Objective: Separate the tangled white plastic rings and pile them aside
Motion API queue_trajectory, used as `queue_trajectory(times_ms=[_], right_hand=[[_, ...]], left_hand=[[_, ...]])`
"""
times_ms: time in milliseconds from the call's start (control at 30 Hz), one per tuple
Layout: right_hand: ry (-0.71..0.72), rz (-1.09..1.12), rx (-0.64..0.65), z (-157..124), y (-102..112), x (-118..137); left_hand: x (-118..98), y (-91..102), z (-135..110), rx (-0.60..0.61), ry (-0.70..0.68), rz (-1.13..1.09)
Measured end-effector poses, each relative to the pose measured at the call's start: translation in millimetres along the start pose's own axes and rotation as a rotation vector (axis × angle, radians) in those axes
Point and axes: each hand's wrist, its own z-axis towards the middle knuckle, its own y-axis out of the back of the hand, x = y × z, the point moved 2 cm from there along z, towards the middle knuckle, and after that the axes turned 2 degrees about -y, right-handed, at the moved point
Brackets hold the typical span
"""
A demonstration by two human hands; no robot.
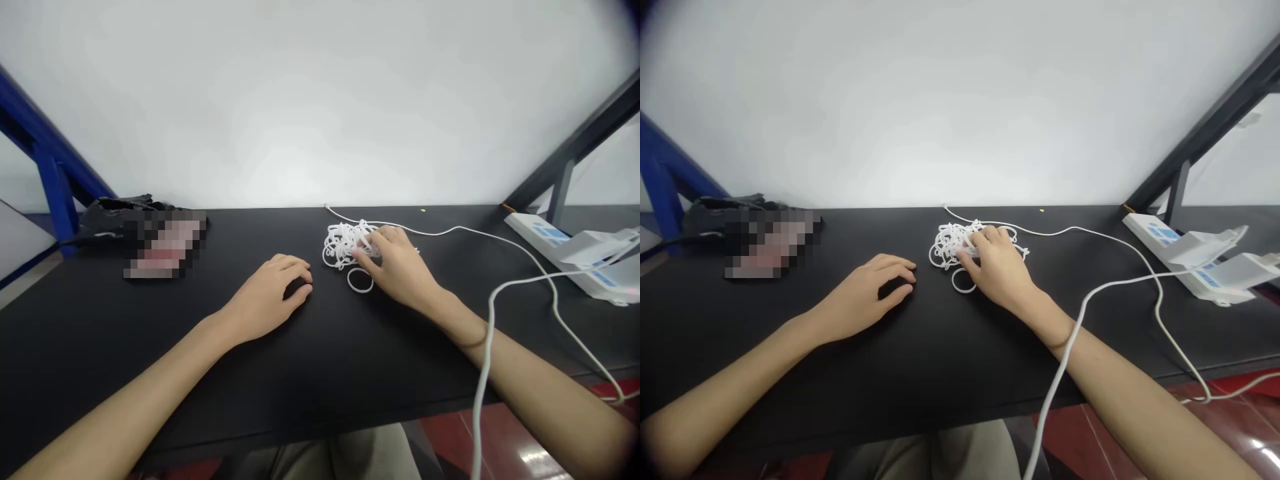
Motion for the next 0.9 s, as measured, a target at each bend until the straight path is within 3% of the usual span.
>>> queue_trajectory(times_ms=[733,900], right_hand=[[-0.084,0.136,-0.083,4.3,1.6,-0.4],[0.006,0.133,0.062,15.4,-15.6,2.0]], left_hand=[[-2.8,-0.2,0.3,0.029,-0.048,0.06],[-5.5,-5.1,3.7,0.005,-0.041,0.098]])
